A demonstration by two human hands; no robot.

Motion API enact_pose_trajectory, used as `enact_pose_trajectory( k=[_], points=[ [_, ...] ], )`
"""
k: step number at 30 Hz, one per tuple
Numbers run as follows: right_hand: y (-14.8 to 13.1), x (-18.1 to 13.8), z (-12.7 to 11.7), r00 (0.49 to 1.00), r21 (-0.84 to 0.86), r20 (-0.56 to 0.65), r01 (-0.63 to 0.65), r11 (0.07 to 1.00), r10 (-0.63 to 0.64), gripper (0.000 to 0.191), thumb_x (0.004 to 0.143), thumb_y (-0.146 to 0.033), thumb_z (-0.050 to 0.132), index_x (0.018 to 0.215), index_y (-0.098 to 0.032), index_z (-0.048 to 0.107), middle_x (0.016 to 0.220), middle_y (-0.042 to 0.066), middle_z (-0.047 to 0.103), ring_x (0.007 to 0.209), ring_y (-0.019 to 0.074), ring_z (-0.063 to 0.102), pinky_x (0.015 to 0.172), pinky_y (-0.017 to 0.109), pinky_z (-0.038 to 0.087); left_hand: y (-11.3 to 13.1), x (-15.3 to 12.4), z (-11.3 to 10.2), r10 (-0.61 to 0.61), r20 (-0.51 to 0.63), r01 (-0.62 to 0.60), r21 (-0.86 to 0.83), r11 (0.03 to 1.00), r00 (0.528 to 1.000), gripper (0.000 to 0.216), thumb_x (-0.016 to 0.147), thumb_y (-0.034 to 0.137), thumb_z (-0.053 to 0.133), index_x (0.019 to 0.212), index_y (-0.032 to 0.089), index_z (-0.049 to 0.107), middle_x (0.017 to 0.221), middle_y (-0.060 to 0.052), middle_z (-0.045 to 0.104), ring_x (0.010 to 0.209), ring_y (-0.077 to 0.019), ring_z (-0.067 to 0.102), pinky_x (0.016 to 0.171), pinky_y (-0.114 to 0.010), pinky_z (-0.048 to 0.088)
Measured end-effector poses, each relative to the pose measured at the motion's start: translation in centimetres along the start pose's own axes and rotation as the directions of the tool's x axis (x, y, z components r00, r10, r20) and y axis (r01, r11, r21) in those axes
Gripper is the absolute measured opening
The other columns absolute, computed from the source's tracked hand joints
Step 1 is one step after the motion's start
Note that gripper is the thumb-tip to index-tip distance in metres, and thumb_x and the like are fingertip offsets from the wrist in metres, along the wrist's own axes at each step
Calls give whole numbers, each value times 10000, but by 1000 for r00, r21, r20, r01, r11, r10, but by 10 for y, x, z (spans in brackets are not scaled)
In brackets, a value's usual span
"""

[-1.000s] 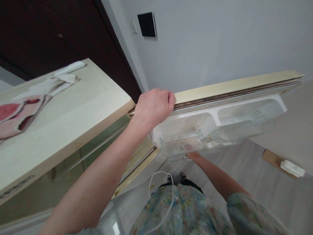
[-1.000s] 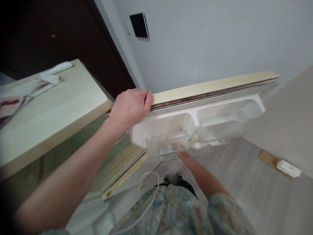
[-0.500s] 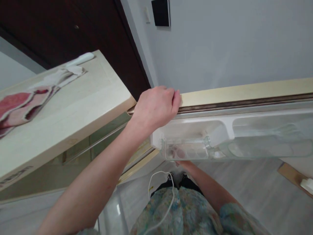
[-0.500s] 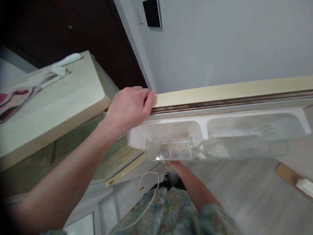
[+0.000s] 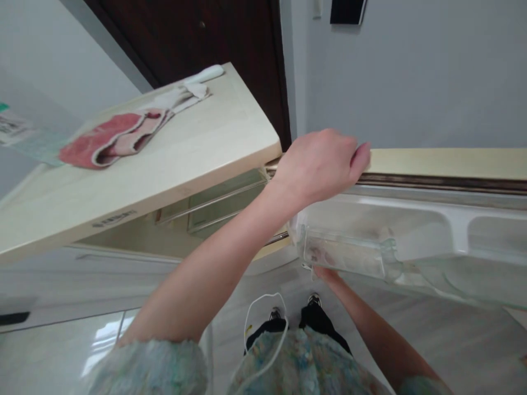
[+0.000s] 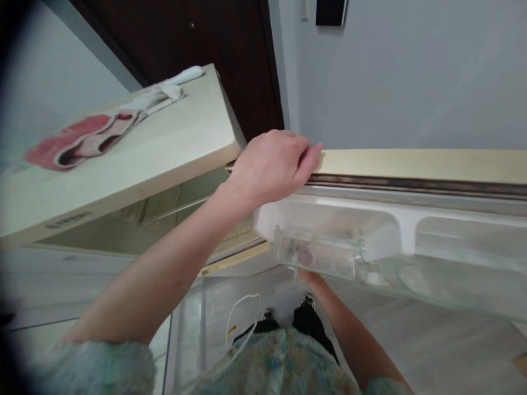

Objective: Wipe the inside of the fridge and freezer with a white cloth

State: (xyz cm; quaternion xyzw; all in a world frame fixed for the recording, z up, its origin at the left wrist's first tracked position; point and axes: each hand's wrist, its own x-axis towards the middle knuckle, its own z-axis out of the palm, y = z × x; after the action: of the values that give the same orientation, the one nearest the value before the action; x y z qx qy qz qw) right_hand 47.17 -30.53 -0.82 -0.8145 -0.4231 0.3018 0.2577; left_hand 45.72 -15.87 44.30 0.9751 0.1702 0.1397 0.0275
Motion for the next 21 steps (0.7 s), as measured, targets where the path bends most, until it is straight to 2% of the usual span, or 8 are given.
enact_pose_trajectory(
  k=[3, 6, 9, 12, 16, 19, 20, 21],
  points=[
    [-5, -8, 1, 998, -65, -57, -11, 998, 7, 389, 881, -126, 508, 1213, -121, 711, 1332, 193, 660, 1329, 313, 574, 1181, 417, 403, -2, -4, -1, 65, -34, -64, 35, 997, 997, 614, 1081, 389, 241, 909, 114, 763, 927, -107, 767, 961, -231, 725, 762, -383, 492],
    [-10, -28, 4, 990, -115, -131, -64, 991, 49, 371, 913, -195, 470, 1187, -124, 711, 1285, 197, 676, 1284, 319, 601, 1175, 431, 405, -5, -7, -2, 118, -50, -116, 45, 992, 992, 671, 1081, 395, 183, 942, 96, 768, 936, -80, 773, 927, -197, 730, 726, -351, 486],
    [-18, -59, 3, 957, -91, -287, -75, 993, 45, 443, 952, -394, 408, 1120, -102, 695, 1131, 220, 707, 1080, 337, 666, 1026, 476, 501, -8, -10, -1, 160, -75, -163, -48, 985, 984, 582, 1095, 414, 311, 969, 96, 783, 921, -107, 772, 904, -220, 740, 768, -349, 530],
    [-35, -96, -1, 896, 7, -443, -39, 999, 39, 572, 950, -587, 379, 1077, -116, 677, 973, 184, 719, 845, 284, 666, 856, 423, 546, -10, -18, 1, 192, -91, -202, -121, 972, 977, 552, 1104, 405, 351, 978, 99, 793, 902, -131, 763, 900, -251, 742, 784, -371, 541],
    [-42, -152, 1, 889, 135, -397, -190, 972, 229, 630, 883, -749, 443, 986, -178, 687, 904, 155, 735, 794, 299, 692, 819, 425, 572, -9, -38, 12, 197, -238, -228, -113, 967, 951, 527, 1112, 400, 339, 1042, 111, 775, 1040, -124, 762, 1037, -260, 707, 928, -404, 501],
    [-20, -208, 1, 893, 164, -320, -277, 947, 317, 641, 812, -790, 478, 1009, -233, 728, 1040, 169, 755, 1030, 382, 721, 940, 499, 583, -9, -53, 21, 201, -373, -246, -76, 966, 906, 577, 1122, 405, 258, 1054, 116, 753, 1066, -112, 757, 1085, -249, 681, 1055, -451, 436],
    [-10, -230, -2, 880, 146, -337, -302, 942, 334, 626, 762, -804, 510, 991, -274, 751, 1047, 162, 755, 1061, 403, 718, 936, 521, 590, -10, -58, 23, 200, -402, -245, -65, 967, 893, 584, 1122, 413, 247, 1061, 121, 749, 1077, -107, 755, 1105, -253, 677, 1084, -465, 422],
    [-2, -252, -5, 863, 97, -357, -346, 933, 357, 586, 680, -824, 571, 955, -347, 772, 986, 150, 751, 1012, 429, 723, 834, 546, 610, -11, -65, 23, 192, -433, -236, -50, 970, 881, 575, 1121, 418, 253, 1089, 122, 745, 1124, -109, 749, 1155, -265, 665, 1118, -477, 407]
  ],
)
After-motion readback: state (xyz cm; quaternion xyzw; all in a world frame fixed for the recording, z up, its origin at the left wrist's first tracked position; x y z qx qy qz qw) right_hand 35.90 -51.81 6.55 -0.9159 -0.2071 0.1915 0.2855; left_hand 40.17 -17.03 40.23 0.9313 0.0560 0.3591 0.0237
